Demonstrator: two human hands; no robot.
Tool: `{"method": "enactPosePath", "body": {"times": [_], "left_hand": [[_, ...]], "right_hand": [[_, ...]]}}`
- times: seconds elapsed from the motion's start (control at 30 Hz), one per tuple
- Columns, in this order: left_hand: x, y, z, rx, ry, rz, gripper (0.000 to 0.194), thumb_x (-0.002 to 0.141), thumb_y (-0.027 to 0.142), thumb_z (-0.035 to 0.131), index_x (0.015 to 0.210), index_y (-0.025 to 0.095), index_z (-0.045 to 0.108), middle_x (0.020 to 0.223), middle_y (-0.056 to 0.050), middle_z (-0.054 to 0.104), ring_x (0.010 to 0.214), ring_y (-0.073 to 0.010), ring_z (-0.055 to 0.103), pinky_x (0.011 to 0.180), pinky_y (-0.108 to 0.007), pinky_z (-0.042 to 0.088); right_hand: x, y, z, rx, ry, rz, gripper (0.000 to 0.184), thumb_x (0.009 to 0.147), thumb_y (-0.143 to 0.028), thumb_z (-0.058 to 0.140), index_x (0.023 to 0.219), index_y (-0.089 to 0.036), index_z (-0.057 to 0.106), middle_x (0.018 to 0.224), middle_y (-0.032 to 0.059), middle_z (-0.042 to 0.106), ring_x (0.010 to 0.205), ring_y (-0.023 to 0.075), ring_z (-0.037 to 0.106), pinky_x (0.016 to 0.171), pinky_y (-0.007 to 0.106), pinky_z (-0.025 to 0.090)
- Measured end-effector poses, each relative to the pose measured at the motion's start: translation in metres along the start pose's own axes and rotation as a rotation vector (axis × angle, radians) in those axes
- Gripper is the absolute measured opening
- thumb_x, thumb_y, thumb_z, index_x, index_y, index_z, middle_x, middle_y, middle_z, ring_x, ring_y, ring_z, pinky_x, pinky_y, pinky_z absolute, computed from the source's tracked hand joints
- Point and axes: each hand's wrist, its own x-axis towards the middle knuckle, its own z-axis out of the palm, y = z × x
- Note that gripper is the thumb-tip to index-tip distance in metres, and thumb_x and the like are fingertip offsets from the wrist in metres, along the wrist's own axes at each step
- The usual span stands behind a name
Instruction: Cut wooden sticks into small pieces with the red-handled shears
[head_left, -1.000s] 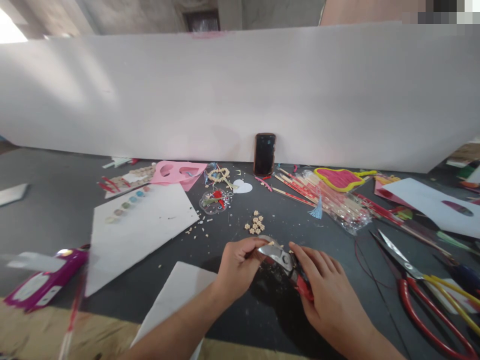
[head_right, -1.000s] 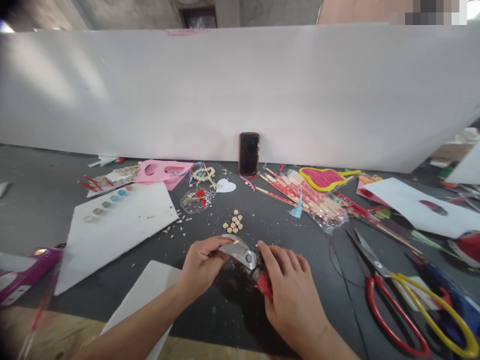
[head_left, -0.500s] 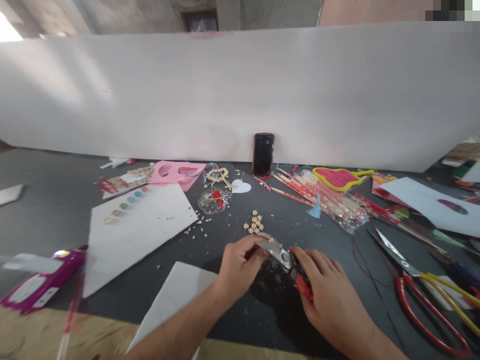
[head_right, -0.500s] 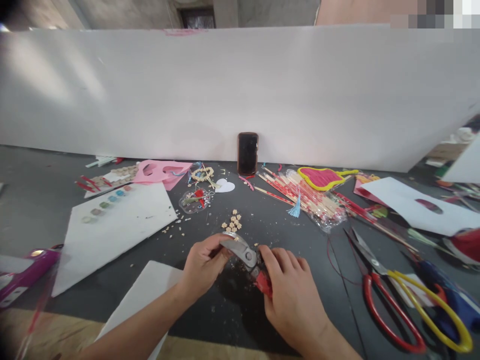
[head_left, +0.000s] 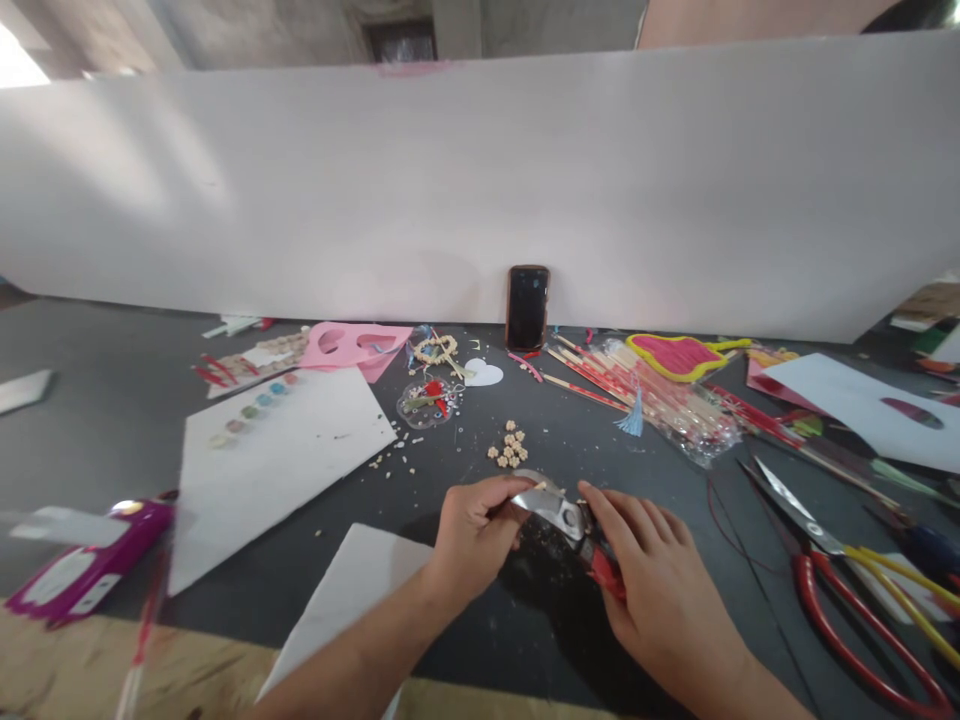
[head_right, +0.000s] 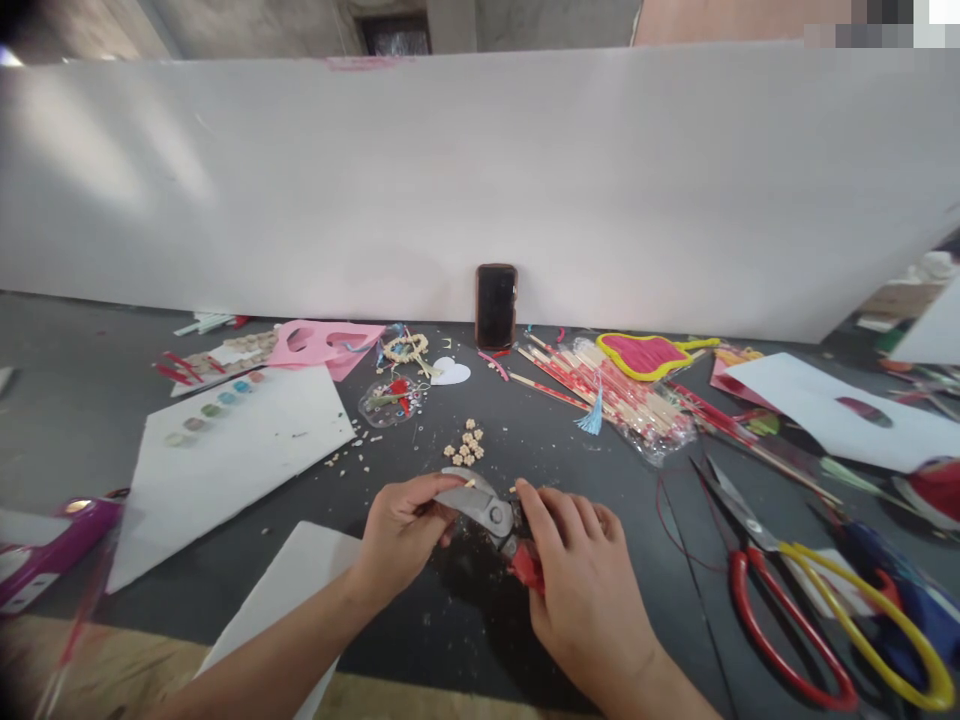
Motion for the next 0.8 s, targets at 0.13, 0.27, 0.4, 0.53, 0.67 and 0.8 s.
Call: {"method": "enactPosePath", "body": {"times": [0.13,0.27,0.4,0.53,0.67,0.8], "left_hand": [[0.001,0.002,0.000,-0.006,-0.008,-0.020,0.023,0.074,0.012,0.046,0.075,0.013,0.069,0.050,0.002,0.055,0.037,-0.0060,0.046,0.039,-0.015,0.037],[0.001,0.002,0.001,0.018,-0.019,-0.072,0.023,0.075,0.012,0.047,0.076,0.013,0.069,0.046,0.003,0.049,0.037,-0.0061,0.044,0.039,-0.015,0.034],[-0.002,0.005,0.004,0.054,-0.051,-0.046,0.022,0.080,0.021,0.049,0.073,0.013,0.069,0.045,0.003,0.049,0.039,-0.0070,0.045,0.041,-0.016,0.035],[-0.002,0.004,0.004,0.064,-0.071,-0.040,0.025,0.082,0.027,0.049,0.076,0.013,0.068,0.051,0.001,0.056,0.040,-0.0078,0.050,0.041,-0.016,0.038],[0.002,-0.001,0.001,0.123,-0.030,-0.026,0.023,0.083,0.029,0.050,0.080,0.014,0.067,0.061,-0.001,0.063,0.045,-0.0083,0.052,0.047,-0.016,0.041],[0.003,-0.006,0.000,0.235,-0.024,0.065,0.019,0.084,0.027,0.050,0.080,0.016,0.066,0.068,-0.001,0.067,0.052,-0.0085,0.054,0.052,-0.016,0.041]], "right_hand": [[0.000,0.001,0.001,0.043,-0.033,-0.002,0.062,0.068,-0.011,0.044,0.129,-0.018,0.038,0.113,0.0106,0.055,0.098,0.0241,0.049,0.082,0.040,0.040],[-0.001,0.002,0.000,0.041,-0.061,-0.012,0.060,0.066,-0.011,0.044,0.126,-0.018,0.040,0.110,0.0102,0.056,0.095,0.0232,0.052,0.080,0.039,0.040],[-0.001,0.001,-0.003,-0.009,-0.050,-0.020,0.048,0.068,-0.012,0.043,0.116,-0.017,0.048,0.096,0.0079,0.062,0.078,0.0194,0.057,0.070,0.032,0.042],[0.001,0.001,-0.006,-0.048,0.008,-0.010,0.044,0.070,-0.014,0.043,0.113,-0.018,0.048,0.094,0.0062,0.063,0.074,0.0187,0.058,0.068,0.032,0.041],[0.004,0.013,-0.002,-0.094,0.030,0.047,0.047,0.074,-0.015,0.044,0.120,-0.019,0.043,0.100,0.0067,0.062,0.081,0.0195,0.059,0.071,0.033,0.041],[0.007,0.035,0.003,-0.170,0.036,0.165,0.039,0.082,-0.027,0.043,0.121,-0.021,0.042,0.100,0.0061,0.062,0.081,0.0214,0.060,0.069,0.035,0.042]]}}
